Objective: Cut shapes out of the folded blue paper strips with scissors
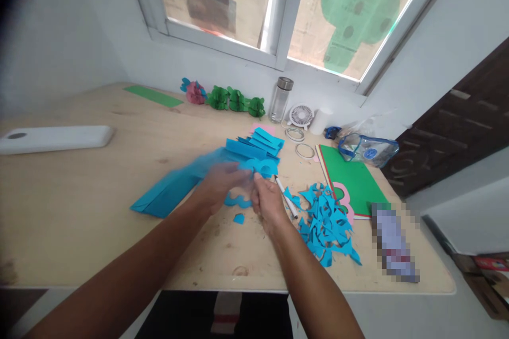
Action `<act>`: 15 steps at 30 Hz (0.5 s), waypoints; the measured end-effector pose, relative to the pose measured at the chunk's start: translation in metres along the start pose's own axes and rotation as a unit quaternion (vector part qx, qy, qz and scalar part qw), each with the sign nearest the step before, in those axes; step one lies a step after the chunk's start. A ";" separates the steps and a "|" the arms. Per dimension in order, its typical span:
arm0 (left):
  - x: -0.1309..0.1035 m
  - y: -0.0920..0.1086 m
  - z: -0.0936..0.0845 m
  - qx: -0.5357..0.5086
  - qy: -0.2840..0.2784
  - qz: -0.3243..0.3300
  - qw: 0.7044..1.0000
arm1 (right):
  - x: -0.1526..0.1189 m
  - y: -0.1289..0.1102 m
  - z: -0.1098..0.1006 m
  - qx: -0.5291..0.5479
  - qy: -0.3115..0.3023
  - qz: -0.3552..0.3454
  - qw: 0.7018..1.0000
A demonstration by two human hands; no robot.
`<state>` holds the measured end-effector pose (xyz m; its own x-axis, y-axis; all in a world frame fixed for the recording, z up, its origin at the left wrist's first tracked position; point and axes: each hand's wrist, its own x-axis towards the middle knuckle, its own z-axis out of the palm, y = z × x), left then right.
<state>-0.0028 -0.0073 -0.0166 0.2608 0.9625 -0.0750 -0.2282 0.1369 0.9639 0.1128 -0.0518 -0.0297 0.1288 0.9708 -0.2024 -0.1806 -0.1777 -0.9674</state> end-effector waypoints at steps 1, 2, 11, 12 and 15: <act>0.000 0.000 0.000 -0.004 -0.002 -0.001 1.000 | 0.000 -0.001 0.000 0.001 0.000 0.000 1.000; -0.001 0.001 0.000 -0.006 -0.003 0.000 1.000 | -0.001 -0.001 0.001 0.001 0.000 0.000 1.000; 0.000 0.001 0.000 -0.021 0.013 0.002 1.000 | -0.005 -0.005 0.004 0.009 -0.004 0.000 1.000; 0.000 0.000 0.000 -0.021 0.017 0.002 1.000 | -0.006 -0.006 0.004 0.012 -0.004 0.000 1.000; 0.003 -0.002 -0.001 -0.022 0.021 0.005 1.000 | -0.007 -0.007 0.005 0.016 -0.002 0.000 1.000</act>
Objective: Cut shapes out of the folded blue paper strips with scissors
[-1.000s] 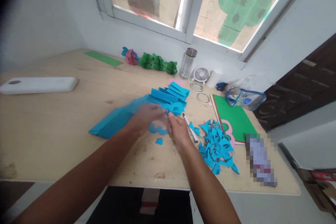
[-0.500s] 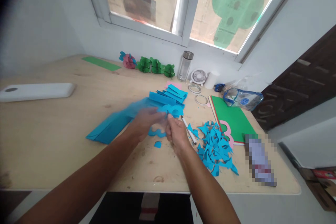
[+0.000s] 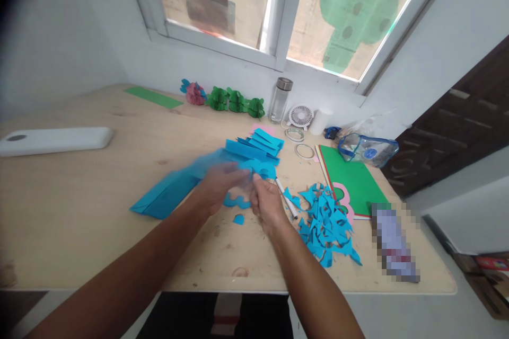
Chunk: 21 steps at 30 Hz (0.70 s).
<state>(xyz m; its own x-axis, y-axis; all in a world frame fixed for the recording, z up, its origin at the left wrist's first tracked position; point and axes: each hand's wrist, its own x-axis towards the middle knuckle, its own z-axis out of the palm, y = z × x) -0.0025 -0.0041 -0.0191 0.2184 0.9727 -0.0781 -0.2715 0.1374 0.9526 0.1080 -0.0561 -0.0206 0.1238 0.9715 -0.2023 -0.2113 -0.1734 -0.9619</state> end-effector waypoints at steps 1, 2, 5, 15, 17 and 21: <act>0.001 -0.001 0.000 0.000 0.001 0.001 1.000 | 0.000 0.000 0.000 0.000 0.001 0.000 1.000; 0.002 -0.002 0.000 0.000 0.002 0.002 1.000 | 0.000 0.000 0.000 0.000 0.002 0.003 1.000; 0.002 -0.002 -0.001 0.004 0.011 0.008 1.000 | 0.001 0.002 -0.001 0.005 0.001 0.013 1.000; 0.000 0.002 0.002 0.033 0.026 0.024 0.999 | 0.002 0.005 -0.001 0.009 0.000 0.018 1.000; 0.002 0.000 0.000 0.037 0.032 0.029 0.998 | 0.002 0.004 0.000 0.007 -0.001 0.018 1.000; 0.005 -0.003 -0.003 0.047 0.024 0.031 0.998 | 0.001 0.003 0.000 -0.007 -0.003 0.009 1.000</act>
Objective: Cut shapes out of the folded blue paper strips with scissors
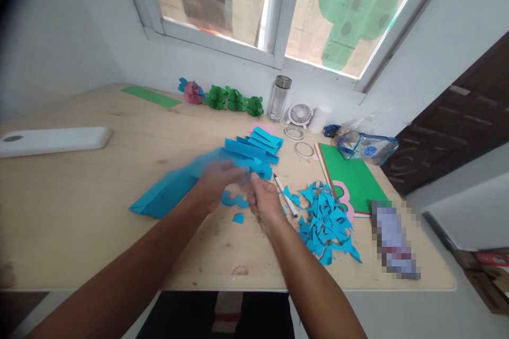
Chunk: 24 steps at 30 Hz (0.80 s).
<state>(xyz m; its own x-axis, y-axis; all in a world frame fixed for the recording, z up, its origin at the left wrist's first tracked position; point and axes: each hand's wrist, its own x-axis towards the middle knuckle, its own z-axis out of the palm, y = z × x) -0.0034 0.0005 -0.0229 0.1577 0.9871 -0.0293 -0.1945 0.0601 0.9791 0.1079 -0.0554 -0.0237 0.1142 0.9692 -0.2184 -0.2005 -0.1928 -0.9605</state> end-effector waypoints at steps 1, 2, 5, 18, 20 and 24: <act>0.000 0.000 -0.001 0.000 -0.002 0.000 1.000 | 0.000 0.000 0.000 -0.003 0.000 -0.003 1.000; 0.000 0.000 -0.001 -0.001 -0.005 0.000 1.000 | 0.000 0.000 0.000 -0.006 0.000 -0.005 1.000; -0.001 0.002 -0.001 0.005 -0.010 -0.003 1.000 | 0.001 0.000 0.000 -0.013 0.006 -0.018 1.000; -0.008 0.015 -0.006 0.005 -0.054 -0.032 0.998 | 0.002 -0.004 -0.007 -0.052 -0.019 0.011 0.998; -0.008 0.016 -0.007 0.007 -0.070 -0.034 0.997 | 0.001 -0.005 -0.008 -0.057 -0.023 0.010 0.998; -0.007 0.018 -0.010 0.014 -0.078 -0.033 0.996 | 0.001 -0.006 -0.008 -0.061 -0.035 0.002 0.998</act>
<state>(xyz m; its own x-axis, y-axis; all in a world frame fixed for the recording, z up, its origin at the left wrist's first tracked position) -0.0175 -0.0038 -0.0075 0.3175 0.9460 -0.0647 -0.1513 0.1179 0.9814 0.1174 -0.0549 -0.0192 0.0446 0.9758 -0.2139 -0.0810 -0.2098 -0.9744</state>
